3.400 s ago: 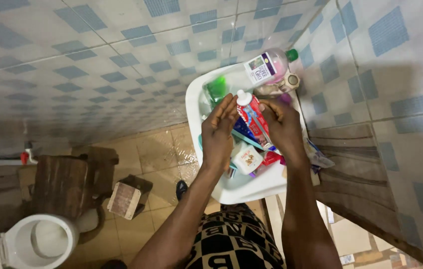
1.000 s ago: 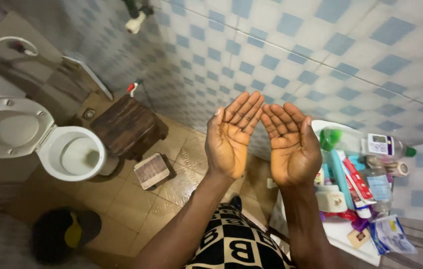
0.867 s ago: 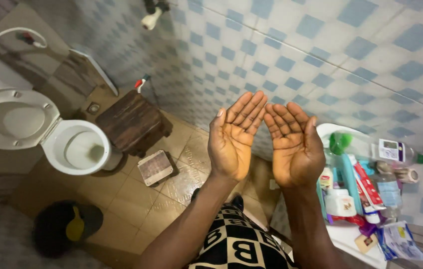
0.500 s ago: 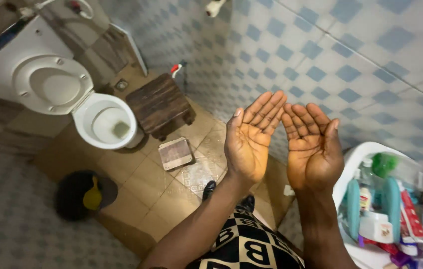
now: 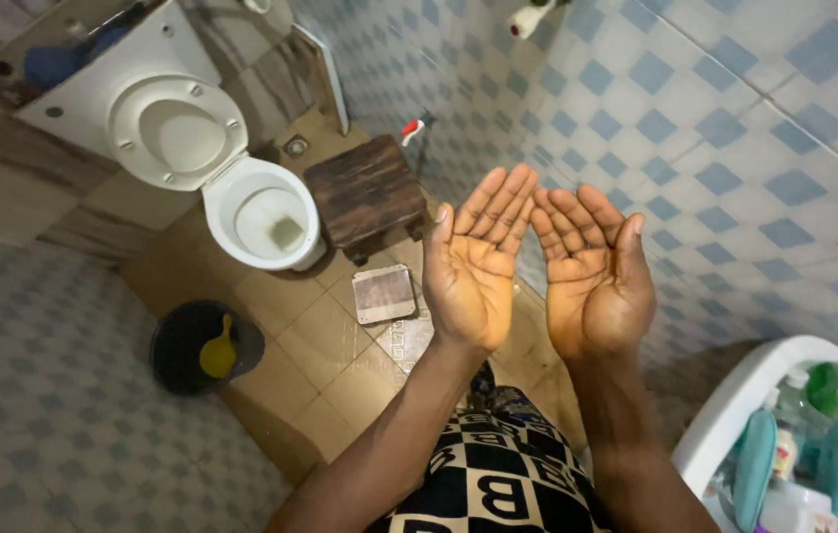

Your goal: The person repeatedly picks up various toiletries from a cluttered bathroom counter, including a spray bottle, toothpaste, and small boxes, and places them into a white sink basin. The person handles each item individually, turning them over in their hands before depositing them into the sink.

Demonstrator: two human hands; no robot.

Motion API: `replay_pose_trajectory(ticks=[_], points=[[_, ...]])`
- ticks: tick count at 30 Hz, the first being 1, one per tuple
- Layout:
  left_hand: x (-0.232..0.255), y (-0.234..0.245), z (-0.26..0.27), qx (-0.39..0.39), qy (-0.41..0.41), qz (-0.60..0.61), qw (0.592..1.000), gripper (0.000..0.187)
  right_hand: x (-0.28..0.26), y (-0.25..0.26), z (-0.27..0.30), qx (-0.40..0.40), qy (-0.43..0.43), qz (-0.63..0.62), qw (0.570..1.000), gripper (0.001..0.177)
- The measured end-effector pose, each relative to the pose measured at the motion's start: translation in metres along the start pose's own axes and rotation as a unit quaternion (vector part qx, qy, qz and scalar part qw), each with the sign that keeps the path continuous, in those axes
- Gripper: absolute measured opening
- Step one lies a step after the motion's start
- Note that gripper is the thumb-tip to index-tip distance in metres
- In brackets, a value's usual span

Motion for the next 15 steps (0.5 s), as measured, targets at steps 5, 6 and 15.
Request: replay_pose_trajectory(ticks=[5,6,15], points=[[0.011,0.001,-0.013,0.01,-0.047,-0.013,0.999,0.066,0.012,-0.007,-0.021,-0.028,-0.026,-0.011,0.999,0.052],[0.013,0.001,-0.015,0.011,-0.056,-0.02,0.998,0.066,0.014,-0.008,-0.026,-0.036,-0.033,-0.012,0.999,0.052],[0.012,-0.019,-0.054,-0.005,-0.132,-0.034,0.991,0.067,0.008,-0.019,-0.081,-0.094,-0.067,-0.05,0.992,0.052]])
Point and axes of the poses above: each hand's wrist, its own z-axis away from the middle knuckle, its own y-axis out of the back of the hand, x = y × z, the point moved 2 cm from there along -z, towards the middle knuckle, and after that the axes turned 1 degree about -z, right-handed, at the moved point
